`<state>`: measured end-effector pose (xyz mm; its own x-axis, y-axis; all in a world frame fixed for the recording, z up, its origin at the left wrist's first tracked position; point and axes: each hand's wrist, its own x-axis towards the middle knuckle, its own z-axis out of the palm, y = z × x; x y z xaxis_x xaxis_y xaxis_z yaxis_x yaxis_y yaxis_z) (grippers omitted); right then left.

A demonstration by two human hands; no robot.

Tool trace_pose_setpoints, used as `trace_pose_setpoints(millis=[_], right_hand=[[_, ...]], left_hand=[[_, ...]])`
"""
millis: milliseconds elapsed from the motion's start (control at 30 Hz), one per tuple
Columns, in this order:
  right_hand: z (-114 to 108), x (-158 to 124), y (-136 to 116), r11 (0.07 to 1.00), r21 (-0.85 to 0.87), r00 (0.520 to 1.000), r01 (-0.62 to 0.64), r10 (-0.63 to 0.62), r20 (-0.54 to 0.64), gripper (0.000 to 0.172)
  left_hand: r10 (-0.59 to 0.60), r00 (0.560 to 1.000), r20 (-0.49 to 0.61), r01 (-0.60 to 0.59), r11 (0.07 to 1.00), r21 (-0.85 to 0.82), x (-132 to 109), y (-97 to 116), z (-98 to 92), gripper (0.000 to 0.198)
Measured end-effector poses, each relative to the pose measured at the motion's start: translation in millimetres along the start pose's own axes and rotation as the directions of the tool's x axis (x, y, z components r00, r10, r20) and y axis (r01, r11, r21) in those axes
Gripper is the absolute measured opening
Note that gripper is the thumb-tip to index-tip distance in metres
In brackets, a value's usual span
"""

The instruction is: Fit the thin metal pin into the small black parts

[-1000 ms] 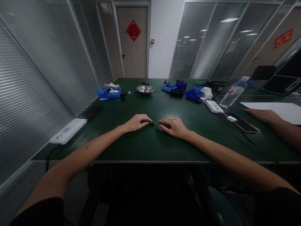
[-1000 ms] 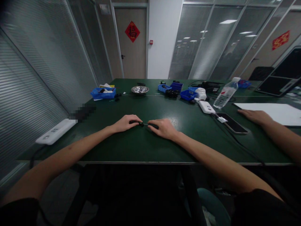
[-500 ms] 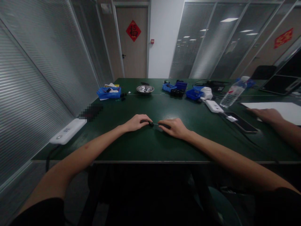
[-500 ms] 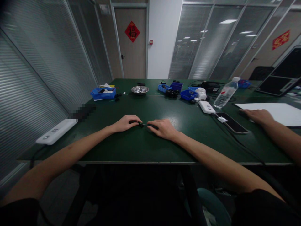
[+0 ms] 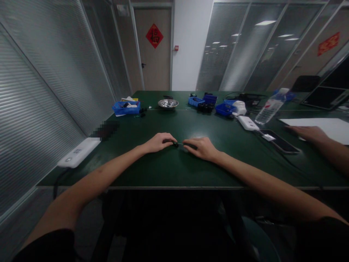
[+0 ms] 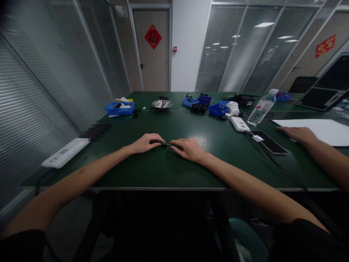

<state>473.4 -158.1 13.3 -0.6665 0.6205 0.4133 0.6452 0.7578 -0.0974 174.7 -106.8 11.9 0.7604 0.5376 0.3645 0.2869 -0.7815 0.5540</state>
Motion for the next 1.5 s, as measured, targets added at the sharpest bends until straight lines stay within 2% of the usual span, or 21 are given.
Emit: trace_pose_setpoints(millis=[433,767,933,1167,1233,1367,1500], right_hand=[[2,-1,-1,0.995,-0.044,0.996,0.085,-0.086,-0.008,0.041],[-2,-1,-6,0.999,0.046,1.0,0.012,-0.011,-0.028,0.038],[-4,-2,-2,0.989,0.134,0.993,-0.066,0.079,-0.092,0.036],[-3,-2,2,0.983,0.115,0.978,-0.141,0.156,-0.137,0.035],[-2,-2,2,0.984,0.107,0.979,-0.14,0.153,-0.133,0.035],[-1,-2,4,0.985,0.098,0.981,-0.139,0.15,-0.125,0.036],[-1,-2,4,0.984,0.11,0.982,-0.137,0.15,-0.114,0.036]], left_hand=[[0.017,0.997,0.074,-0.008,0.994,-0.111,1,-2,5.4,0.028],[0.039,0.991,0.126,-0.029,0.996,-0.08,3,3,2.4,0.032],[-0.038,0.993,0.113,0.043,0.998,-0.038,1,-1,-1.2,0.043],[-0.06,0.994,0.089,0.064,0.997,-0.047,-3,-2,-5.7,0.049],[-0.063,0.994,0.091,0.069,0.996,-0.059,-4,1,-6.8,0.045],[0.013,0.989,0.145,-0.006,0.999,-0.053,-3,8,-9.3,0.022],[0.088,0.982,0.164,-0.075,0.994,-0.084,-1,14,-8.0,0.018]])
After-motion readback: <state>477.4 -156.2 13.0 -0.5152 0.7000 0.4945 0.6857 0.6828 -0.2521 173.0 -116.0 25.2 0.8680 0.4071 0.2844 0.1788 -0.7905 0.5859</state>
